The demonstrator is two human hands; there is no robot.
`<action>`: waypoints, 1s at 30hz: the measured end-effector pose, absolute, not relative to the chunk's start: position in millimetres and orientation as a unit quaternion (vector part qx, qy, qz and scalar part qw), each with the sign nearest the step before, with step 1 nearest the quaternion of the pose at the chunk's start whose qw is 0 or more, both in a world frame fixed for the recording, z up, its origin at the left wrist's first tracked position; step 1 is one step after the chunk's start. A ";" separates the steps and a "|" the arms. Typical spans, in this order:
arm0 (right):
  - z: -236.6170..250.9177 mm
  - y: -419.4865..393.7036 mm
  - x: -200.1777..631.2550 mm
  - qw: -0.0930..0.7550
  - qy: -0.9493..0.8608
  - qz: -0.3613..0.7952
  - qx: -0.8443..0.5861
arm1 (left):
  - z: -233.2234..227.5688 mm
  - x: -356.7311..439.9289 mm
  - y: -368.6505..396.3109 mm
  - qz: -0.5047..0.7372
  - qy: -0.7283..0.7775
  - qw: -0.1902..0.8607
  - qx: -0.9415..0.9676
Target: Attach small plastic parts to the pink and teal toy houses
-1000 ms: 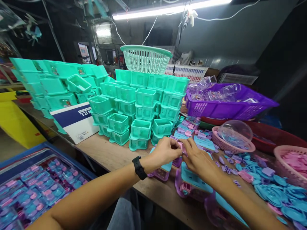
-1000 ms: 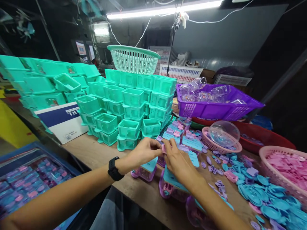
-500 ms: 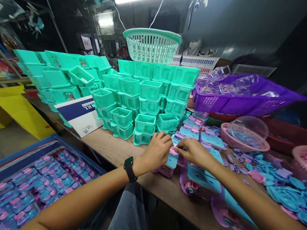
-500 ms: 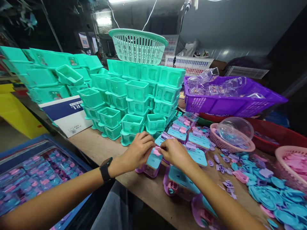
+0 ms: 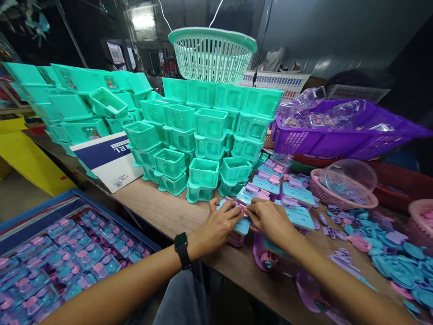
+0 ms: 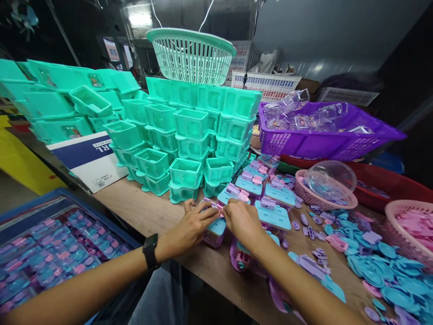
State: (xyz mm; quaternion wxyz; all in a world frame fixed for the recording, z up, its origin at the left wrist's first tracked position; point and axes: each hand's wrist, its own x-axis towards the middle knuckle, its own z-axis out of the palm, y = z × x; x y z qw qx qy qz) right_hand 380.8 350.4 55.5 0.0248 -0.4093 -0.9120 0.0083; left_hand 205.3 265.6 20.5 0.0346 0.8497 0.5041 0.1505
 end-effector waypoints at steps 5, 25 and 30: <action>55.2 364.7 390.4 0.209 -0.874 0.192 -0.395 | 30.6 213.1 267.0 0.203 0.505 0.026 0.838; 68.8 382.7 473.5 0.599 -0.244 0.628 -0.434 | 62.8 330.1 324.8 0.528 0.375 0.495 0.579; 66.1 391.4 515.1 0.584 -0.272 0.676 -0.357 | 65.6 329.9 351.1 0.496 0.447 0.445 0.597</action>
